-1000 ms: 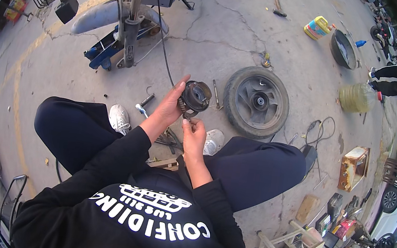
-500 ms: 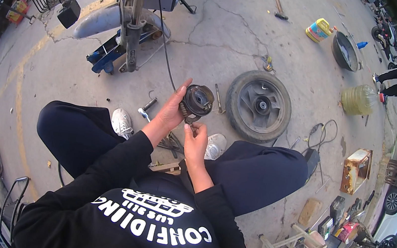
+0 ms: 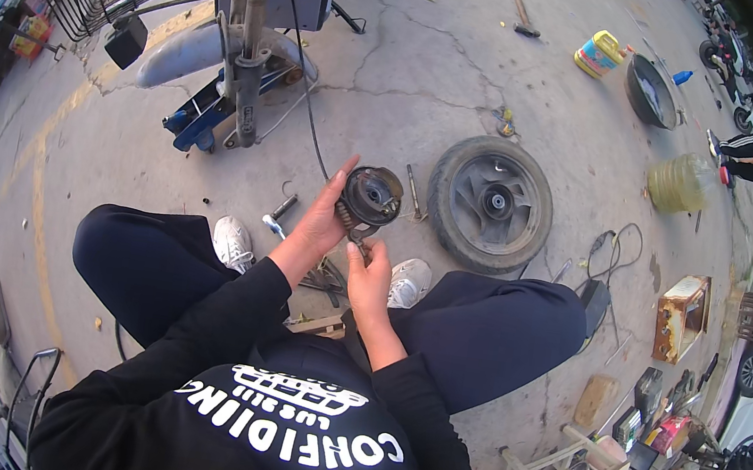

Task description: The person removes the front wheel of a scooter, detaches the brake assembly, and inspects the brake drum. They handle the wheel, brake caliper, and drum while sitting on the ground in an outdoor repair area.

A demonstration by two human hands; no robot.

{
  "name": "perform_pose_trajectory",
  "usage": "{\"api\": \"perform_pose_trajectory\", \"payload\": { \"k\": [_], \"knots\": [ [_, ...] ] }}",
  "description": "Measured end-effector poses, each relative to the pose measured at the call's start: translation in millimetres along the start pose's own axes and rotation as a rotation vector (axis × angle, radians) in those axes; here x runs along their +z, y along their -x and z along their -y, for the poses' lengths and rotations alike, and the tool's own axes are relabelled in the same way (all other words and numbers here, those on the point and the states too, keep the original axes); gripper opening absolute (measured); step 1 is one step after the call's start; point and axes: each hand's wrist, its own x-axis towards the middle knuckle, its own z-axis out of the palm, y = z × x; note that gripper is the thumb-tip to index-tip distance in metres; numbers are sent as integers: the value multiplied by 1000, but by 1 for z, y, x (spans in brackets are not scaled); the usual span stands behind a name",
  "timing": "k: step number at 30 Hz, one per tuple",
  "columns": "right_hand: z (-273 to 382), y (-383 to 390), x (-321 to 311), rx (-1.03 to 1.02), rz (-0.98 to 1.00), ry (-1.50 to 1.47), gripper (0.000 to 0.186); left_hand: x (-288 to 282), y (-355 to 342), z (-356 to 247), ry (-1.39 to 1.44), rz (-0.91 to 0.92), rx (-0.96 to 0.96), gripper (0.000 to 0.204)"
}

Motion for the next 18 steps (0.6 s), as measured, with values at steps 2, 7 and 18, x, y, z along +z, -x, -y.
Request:
{"api": "perform_pose_trajectory", "payload": {
  "k": [2, 7, 18],
  "knots": [
    [12, 2, -2, -34, 9, 69, 36, 0, 2, -2, 28, 13, -5, 72],
    [7, 1, -7, 216, 123, -128, 34, -2, 0, -4, 44, 65, 10, 71],
    [7, 5, 1, 145, 92, -330, 20, 0, 1, -10, 114, 166, -5, 64]
  ]
}}
